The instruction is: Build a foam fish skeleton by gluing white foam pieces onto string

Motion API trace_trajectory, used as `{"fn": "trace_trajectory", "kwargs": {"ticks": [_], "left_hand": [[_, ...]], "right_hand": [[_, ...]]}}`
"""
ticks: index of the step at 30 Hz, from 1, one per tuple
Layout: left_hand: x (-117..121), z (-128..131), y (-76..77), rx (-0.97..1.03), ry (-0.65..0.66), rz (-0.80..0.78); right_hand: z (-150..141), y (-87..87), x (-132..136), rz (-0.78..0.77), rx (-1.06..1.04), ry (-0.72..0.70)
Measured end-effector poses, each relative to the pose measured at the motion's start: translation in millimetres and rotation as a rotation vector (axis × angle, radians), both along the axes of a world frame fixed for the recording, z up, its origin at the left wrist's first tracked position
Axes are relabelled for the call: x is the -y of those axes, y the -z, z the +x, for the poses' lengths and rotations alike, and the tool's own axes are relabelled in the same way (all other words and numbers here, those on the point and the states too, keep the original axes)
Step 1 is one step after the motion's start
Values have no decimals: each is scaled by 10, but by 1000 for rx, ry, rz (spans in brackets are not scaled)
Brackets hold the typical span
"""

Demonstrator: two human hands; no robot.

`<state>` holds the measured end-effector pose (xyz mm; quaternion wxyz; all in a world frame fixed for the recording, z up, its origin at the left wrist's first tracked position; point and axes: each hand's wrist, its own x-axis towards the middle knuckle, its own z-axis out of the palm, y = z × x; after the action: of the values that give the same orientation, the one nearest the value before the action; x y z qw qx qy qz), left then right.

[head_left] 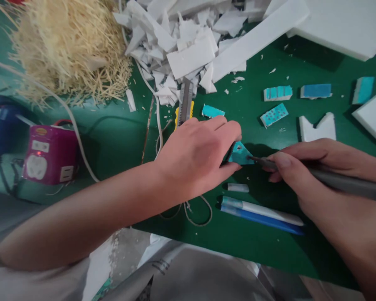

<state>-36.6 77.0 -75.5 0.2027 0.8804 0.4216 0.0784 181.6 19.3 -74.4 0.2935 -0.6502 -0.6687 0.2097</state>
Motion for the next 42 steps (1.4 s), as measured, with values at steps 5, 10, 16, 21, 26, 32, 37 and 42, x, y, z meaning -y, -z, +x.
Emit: {"fn": "trace_trajectory", "kwargs": {"ticks": [5, 10, 16, 21, 26, 32, 37, 42], "left_hand": [[13, -19, 23, 7, 11, 38], [63, -31, 64, 5, 32, 175], [95, -69, 30, -28, 32, 290], [159, -94, -63, 75, 215, 338], [254, -43, -42, 161, 516, 457], [245, -35, 19, 111, 475, 452], [266, -35, 25, 95, 477, 436], [285, -26, 50, 135, 431, 485]], "right_hand": [[-11, 15, 1, 27, -144, 100], [-6, 33, -19, 30, -369, 134], [-9, -9, -45, 75, -404, 172], [-65, -101, -87, -4, -474, 279], [-61, -99, -74, 56, -497, 294], [1, -49, -105, 173, -494, 237], [2, -49, -112, 204, -513, 192], [4, -55, -116, 196, -637, 176]]}}
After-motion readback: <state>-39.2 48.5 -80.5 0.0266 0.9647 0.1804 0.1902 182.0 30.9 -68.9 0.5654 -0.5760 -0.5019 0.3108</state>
